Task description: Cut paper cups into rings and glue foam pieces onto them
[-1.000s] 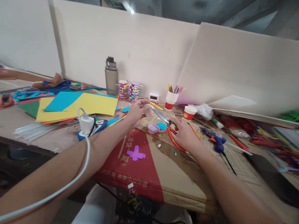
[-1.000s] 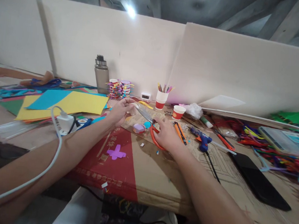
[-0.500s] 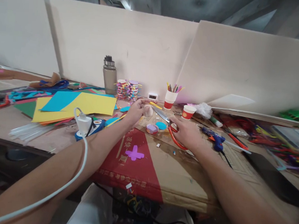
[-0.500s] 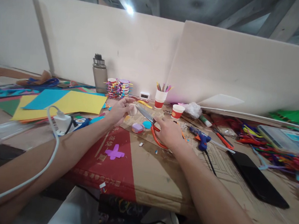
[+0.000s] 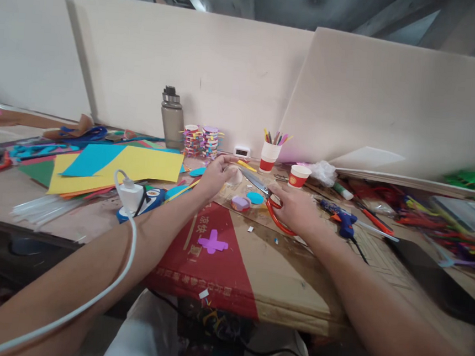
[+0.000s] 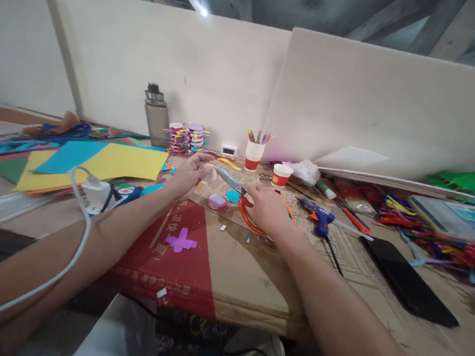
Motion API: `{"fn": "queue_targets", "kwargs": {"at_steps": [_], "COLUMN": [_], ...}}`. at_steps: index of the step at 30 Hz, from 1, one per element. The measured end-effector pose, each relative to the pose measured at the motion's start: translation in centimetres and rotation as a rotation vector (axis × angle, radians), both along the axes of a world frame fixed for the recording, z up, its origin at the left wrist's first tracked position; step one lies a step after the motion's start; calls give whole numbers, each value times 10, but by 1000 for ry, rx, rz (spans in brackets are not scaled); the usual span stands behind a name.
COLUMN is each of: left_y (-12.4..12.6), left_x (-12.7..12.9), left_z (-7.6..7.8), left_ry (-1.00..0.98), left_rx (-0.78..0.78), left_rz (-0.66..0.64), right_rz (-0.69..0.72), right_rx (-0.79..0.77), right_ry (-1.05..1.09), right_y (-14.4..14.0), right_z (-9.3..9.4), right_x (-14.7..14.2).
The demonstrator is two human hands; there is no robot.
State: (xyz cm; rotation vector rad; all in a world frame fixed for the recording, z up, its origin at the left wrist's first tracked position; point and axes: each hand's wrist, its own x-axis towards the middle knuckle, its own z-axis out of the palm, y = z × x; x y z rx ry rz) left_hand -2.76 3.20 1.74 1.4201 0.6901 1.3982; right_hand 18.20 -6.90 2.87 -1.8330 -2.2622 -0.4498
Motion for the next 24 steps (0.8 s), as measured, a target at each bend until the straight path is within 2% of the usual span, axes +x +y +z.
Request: {"fn": "queue_targets", "kwargs": {"at_steps": [24], "left_y": [-13], "left_x": [3], "left_z": [11], "left_ry": [-32], "left_rx": [-108], "left_rz": [-34], "right_rz": [39], "right_rx": [-27], "right_ry": [21], "right_y": [1], "right_z": [-1], "right_x": [-1]}}
